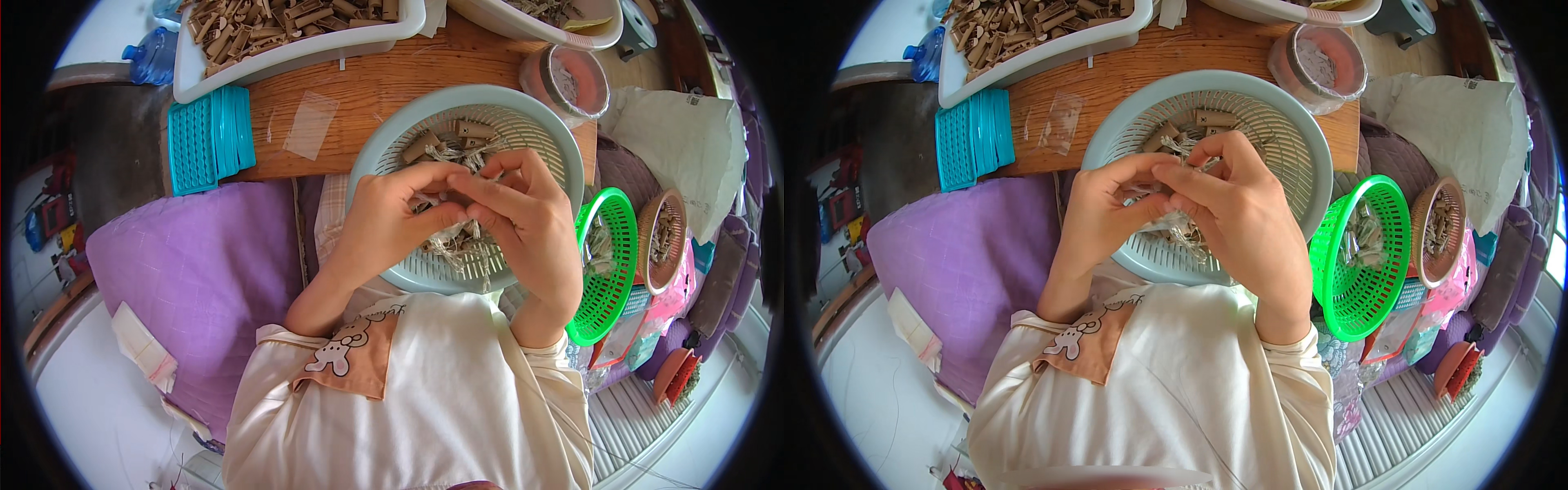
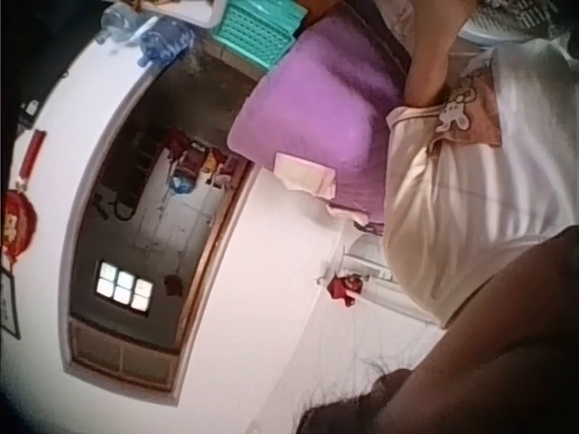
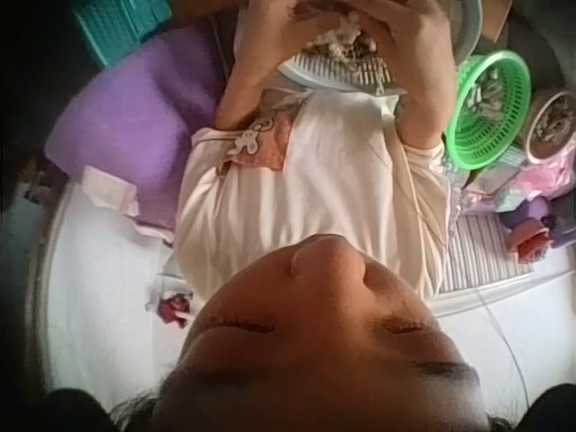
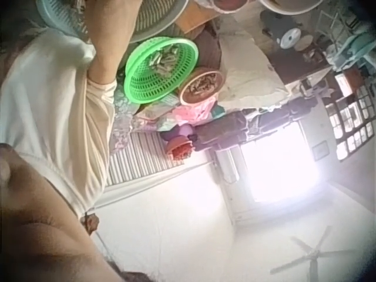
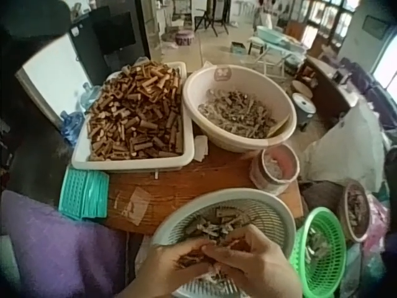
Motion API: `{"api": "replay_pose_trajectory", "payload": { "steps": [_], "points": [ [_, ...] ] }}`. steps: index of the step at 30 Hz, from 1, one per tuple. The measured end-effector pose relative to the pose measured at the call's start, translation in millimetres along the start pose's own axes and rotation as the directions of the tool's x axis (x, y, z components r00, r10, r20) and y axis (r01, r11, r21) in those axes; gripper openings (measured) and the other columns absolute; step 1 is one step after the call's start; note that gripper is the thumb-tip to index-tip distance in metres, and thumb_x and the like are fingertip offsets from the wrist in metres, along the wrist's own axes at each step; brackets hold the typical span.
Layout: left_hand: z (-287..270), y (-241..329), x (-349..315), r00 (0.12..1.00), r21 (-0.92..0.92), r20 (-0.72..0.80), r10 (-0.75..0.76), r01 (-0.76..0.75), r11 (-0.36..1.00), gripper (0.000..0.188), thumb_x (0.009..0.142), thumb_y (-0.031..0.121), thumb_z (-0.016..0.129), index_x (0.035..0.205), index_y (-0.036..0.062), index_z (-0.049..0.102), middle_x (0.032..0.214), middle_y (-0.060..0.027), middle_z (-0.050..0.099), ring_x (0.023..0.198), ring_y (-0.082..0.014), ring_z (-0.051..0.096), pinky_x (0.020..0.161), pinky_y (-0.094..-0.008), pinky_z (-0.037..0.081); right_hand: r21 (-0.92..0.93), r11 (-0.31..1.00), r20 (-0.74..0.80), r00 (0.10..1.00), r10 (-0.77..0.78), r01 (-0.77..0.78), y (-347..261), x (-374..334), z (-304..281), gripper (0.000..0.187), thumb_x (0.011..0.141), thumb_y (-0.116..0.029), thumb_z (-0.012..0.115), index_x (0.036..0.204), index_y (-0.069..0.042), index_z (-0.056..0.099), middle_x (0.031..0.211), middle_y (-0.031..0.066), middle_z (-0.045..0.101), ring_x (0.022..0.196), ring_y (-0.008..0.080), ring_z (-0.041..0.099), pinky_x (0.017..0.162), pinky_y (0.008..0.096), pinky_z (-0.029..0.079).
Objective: The person sorts and packages small cylindrical herbal or wood segments into plastic ziplock bags by hand.
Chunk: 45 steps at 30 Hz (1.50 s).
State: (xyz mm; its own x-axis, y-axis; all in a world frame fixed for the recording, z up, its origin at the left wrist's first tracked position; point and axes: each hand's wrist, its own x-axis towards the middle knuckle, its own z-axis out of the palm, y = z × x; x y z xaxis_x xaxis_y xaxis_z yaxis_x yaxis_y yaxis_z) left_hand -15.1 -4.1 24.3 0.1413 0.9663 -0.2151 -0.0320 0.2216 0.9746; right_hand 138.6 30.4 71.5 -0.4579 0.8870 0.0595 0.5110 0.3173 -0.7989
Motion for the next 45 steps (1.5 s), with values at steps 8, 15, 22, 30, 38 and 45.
{"api": "replay_pose_trajectory", "payload": {
  "steps": [8, 15, 22, 30, 38, 45],
  "points": [
    [-1, -13, 10, 0.998, -0.336, 0.017, -0.057, 0.059, 0.940, 0.032, 0.075, -0.001, 0.062, 0.105, -0.0051, 0.053, 0.093, -0.0087, 0.061, 0.082, -0.0115, 0.059, 0.073, -0.0234, 0.048, 0.196, 0.980, -0.121, 0.991, 0.053, -0.028, 24, 5, 15, 0.029, 0.062, 0.004, 0.067, 0.089, -0.002, 0.062, 0.082, 0.0085, 0.059, 0.068, 0.0161, 0.058, 0.059, 0.0252, 0.047],
    [-3, -6, 13, 0.998, -0.440, 0.049, -0.044, 0.061, 0.896, 0.030, 0.077, 0.004, 0.062, 0.104, -0.0057, 0.053, 0.094, -0.0090, 0.061, 0.082, -0.0103, 0.058, 0.073, -0.0223, 0.048, -0.047, 0.967, -0.146, 0.956, -0.254, 0.250, 35, 0, 11, 0.030, 0.061, -0.012, 0.071, 0.089, -0.006, 0.063, 0.083, 0.0048, 0.058, 0.071, 0.0192, 0.056, 0.061, 0.0283, 0.046],
    [-6, -2, 19, 0.993, -0.348, 0.089, -0.073, 0.100, 0.932, 0.028, 0.076, 0.009, 0.064, 0.100, -0.0043, 0.057, 0.086, -0.0074, 0.062, 0.078, -0.0089, 0.058, 0.068, -0.0208, 0.047, -0.001, 0.973, -0.041, 0.972, -0.231, 0.231, 38, -4, 6, 0.042, 0.059, -0.026, 0.074, 0.091, -0.001, 0.062, 0.092, 0.0077, 0.053, 0.087, 0.0220, 0.051, 0.076, 0.0320, 0.041],
    [1, 4, 24, 0.983, -0.296, 0.151, -0.101, 0.143, 0.945, 0.021, 0.078, 0.011, 0.063, 0.093, -0.0033, 0.059, 0.080, -0.0056, 0.062, 0.073, -0.0077, 0.058, 0.064, -0.0206, 0.047, 0.387, 0.912, 0.007, 0.988, -0.153, 0.139, 57, -7, 6, 0.029, 0.054, -0.008, 0.076, 0.080, -0.007, 0.063, 0.102, 0.0088, 0.045, 0.098, 0.0222, 0.046, 0.079, 0.0329, 0.039],
    [11, -8, 25, 0.995, -0.413, -0.087, 0.055, -0.087, 0.906, 0.015, 0.083, 0.015, 0.057, 0.089, 0.0009, 0.057, 0.076, -0.0026, 0.060, 0.065, -0.0029, 0.052, 0.057, -0.0160, 0.041, 0.909, 0.411, -0.040, 0.971, 0.236, -0.063, 51, -15, 33, 0.041, 0.077, -0.022, 0.064, 0.109, 0.001, 0.051, 0.107, 0.0066, 0.048, 0.090, 0.0121, 0.048, 0.075, 0.0242, 0.040],
    [15, -20, 24, 0.968, -0.397, -0.210, 0.135, -0.210, 0.894, 0.017, 0.086, 0.018, 0.053, 0.089, 0.0015, 0.054, 0.080, -0.0022, 0.058, 0.069, -0.0028, 0.049, 0.059, -0.0166, 0.039, 0.800, 0.494, 0.214, 0.931, 0.296, -0.341, 46, -14, 28, 0.031, 0.085, -0.025, 0.054, 0.101, 0.002, 0.056, 0.083, -0.0008, 0.056, 0.069, 0.0022, 0.044, 0.058, 0.0159, 0.036]
  ]
}}
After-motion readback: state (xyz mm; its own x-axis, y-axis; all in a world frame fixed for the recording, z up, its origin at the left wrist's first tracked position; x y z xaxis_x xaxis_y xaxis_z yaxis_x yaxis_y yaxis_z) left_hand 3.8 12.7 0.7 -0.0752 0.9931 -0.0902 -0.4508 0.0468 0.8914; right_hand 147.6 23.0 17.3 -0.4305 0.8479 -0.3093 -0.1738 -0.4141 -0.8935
